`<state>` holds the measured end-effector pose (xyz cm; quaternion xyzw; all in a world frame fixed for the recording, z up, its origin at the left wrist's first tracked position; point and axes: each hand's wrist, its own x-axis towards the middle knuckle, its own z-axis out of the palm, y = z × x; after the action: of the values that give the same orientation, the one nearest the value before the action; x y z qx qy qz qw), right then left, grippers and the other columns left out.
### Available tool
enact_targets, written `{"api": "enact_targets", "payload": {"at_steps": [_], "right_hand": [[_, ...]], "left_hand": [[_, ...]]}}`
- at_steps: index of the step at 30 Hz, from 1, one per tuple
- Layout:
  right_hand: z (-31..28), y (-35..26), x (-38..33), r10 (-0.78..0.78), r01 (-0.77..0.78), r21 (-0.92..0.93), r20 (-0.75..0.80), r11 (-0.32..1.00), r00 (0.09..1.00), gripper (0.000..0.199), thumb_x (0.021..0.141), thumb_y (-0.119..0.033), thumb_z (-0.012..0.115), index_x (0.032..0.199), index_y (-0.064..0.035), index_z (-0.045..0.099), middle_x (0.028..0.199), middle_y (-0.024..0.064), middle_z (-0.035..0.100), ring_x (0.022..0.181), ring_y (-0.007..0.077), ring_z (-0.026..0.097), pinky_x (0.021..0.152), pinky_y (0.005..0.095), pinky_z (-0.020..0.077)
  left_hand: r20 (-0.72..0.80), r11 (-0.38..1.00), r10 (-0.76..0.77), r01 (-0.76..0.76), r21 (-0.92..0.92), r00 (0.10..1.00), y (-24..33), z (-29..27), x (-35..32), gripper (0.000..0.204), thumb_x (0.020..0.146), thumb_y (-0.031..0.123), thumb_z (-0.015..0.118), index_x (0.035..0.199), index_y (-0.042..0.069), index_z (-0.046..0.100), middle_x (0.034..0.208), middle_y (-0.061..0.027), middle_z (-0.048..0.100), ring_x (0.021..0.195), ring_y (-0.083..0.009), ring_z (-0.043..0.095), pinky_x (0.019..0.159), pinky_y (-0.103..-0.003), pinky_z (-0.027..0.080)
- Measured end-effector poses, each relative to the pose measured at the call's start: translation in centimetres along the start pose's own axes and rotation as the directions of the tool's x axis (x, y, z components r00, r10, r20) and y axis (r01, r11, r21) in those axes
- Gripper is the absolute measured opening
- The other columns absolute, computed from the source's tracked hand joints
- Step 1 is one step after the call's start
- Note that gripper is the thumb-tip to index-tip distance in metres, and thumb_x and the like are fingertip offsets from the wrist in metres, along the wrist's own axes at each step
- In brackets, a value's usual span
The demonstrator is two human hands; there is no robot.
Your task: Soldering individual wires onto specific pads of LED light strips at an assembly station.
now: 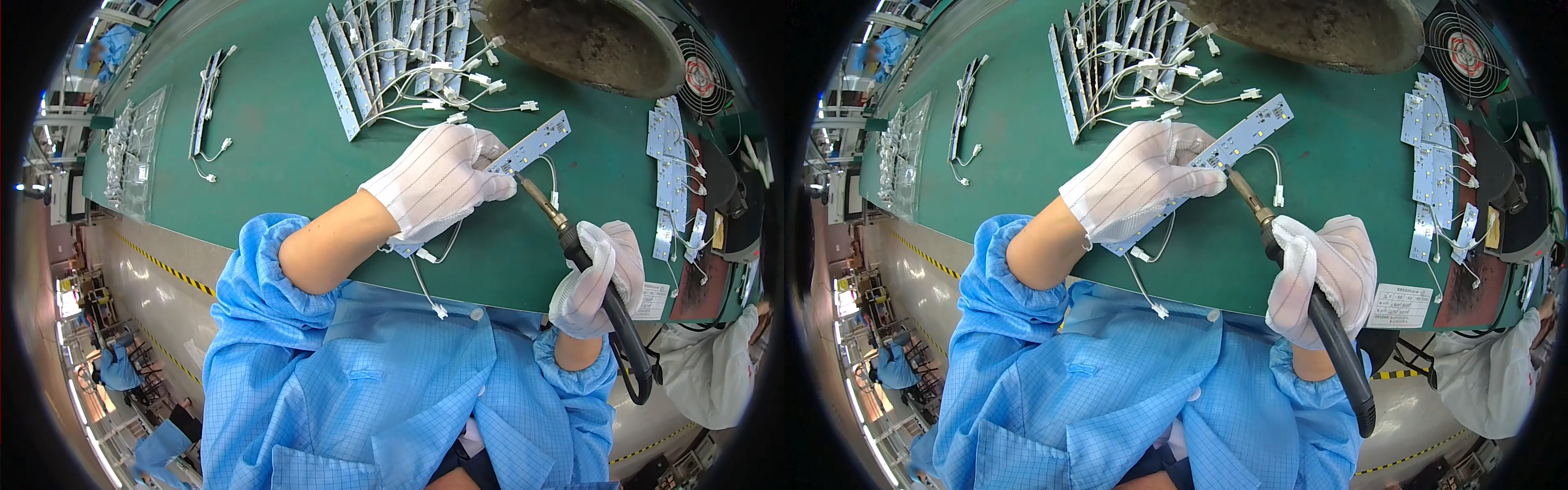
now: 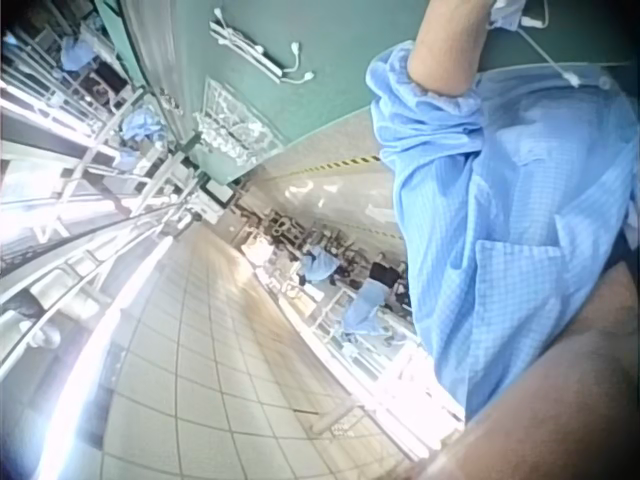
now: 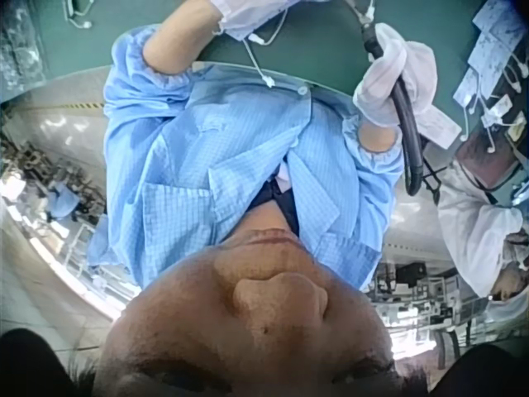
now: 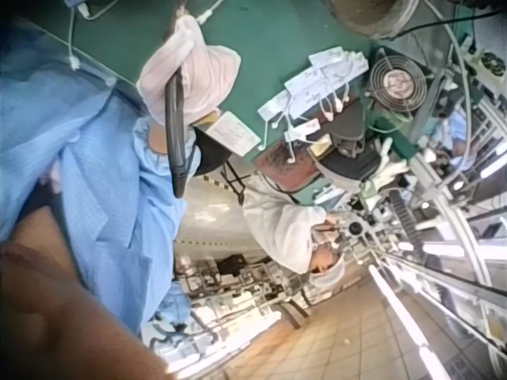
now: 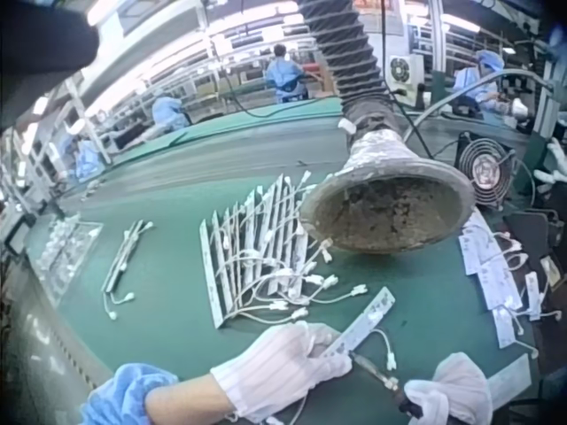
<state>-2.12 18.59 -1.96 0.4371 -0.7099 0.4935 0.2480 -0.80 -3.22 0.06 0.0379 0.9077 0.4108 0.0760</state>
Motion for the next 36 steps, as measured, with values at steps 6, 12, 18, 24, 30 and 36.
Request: {"api": "enact_targets", "payload": {"at_steps": [6, 12, 18, 24, 30, 36], "right_hand": [[0.1, -0.3, 0.4, -0.054, 0.056, -0.077, 0.029, 0.995, 0.998, 0.016, 0.088, -0.004, 0.044, 0.098, 0.0080, 0.048, 0.081, 0.0205, 0.061, 0.059, 0.0245, 0.055, 0.053, 0.0365, 0.0450], [-0.8, 0.1, 0.6, 0.000, 0.002, -0.033, 0.056, 0.999, 0.998, 0.015, 0.084, 0.001, 0.048, 0.096, 0.0086, 0.053, 0.080, 0.0170, 0.061, 0.061, 0.0241, 0.056, 0.054, 0.0352, 0.0453], [-0.4, 0.9, -0.8, -0.016, -0.056, -0.300, -0.230, 0.952, 0.973, 0.018, 0.086, 0.000, 0.045, 0.094, 0.0134, 0.053, 0.083, 0.0192, 0.059, 0.062, 0.0249, 0.058, 0.051, 0.0328, 0.0459], [-0.6, 1.0, -1.3, -0.036, -0.038, -0.380, -0.185, 0.924, 0.982, 0.017, 0.089, 0.004, 0.040, 0.099, 0.0151, 0.050, 0.090, 0.0194, 0.055, 0.069, 0.0266, 0.061, 0.056, 0.0342, 0.0506], [-0.8, 0.8, -0.8, 0.036, -0.119, -0.498, -0.174, 0.859, 0.984, 0.018, 0.090, 0.005, 0.038, 0.101, 0.0155, 0.048, 0.092, 0.0198, 0.054, 0.071, 0.0264, 0.062, 0.057, 0.0340, 0.0513], [-0.9, 1.2, -0.3, -0.128, 0.048, -0.543, -0.111, 0.838, 0.986, 0.018, 0.090, 0.006, 0.040, 0.103, 0.0165, 0.046, 0.091, 0.0217, 0.053, 0.072, 0.0266, 0.061, 0.054, 0.0323, 0.0513]], "left_hand": [[-0.030, 0.996, 0.091, -0.091, -0.003, 0.995, 0.1, 0.1, -0.1, 0.034, 0.077, 0.028, 0.063, 0.090, -0.003, 0.064, 0.078, -0.0197, 0.062, 0.073, -0.0343, 0.059, 0.069, -0.039, 0.047], [0.024, 0.980, 0.187, -0.188, 0.064, 0.982, 0.9, -1.0, -0.5, 0.035, 0.080, 0.030, 0.062, 0.093, -0.002, 0.065, 0.077, -0.0195, 0.062, 0.071, -0.0321, 0.060, 0.066, -0.038, 0.048], [0.196, 0.893, -0.035, -0.058, 0.447, 0.980, 1.7, -2.6, -1.0, 0.049, 0.080, 0.047, 0.062, 0.088, -0.002, 0.064, 0.068, -0.0165, 0.059, 0.062, -0.0320, 0.060, 0.059, -0.037, 0.049], [-0.128, 0.795, 0.005, 0.074, 0.603, 0.992, 2.9, 0.0, -0.3, 0.046, 0.082, 0.047, 0.059, 0.085, 0.001, 0.062, 0.068, -0.0154, 0.059, 0.064, -0.0305, 0.061, 0.057, -0.037, 0.049], [0.068, 0.687, -0.153, 0.057, 0.724, 0.986, 4.5, -2.1, -1.9, 0.039, 0.074, 0.043, 0.066, 0.075, 0.004, 0.063, 0.069, -0.0121, 0.061, 0.065, -0.0271, 0.062, 0.056, -0.039, 0.049], [-0.013, 0.743, 0.125, -0.085, 0.664, 0.992, 3.9, -2.2, -2.2, 0.057, 0.079, 0.049, 0.061, 0.104, -0.002, 0.057, 0.086, -0.0176, 0.061, 0.074, -0.0326, 0.061, 0.062, -0.040, 0.050]]}}
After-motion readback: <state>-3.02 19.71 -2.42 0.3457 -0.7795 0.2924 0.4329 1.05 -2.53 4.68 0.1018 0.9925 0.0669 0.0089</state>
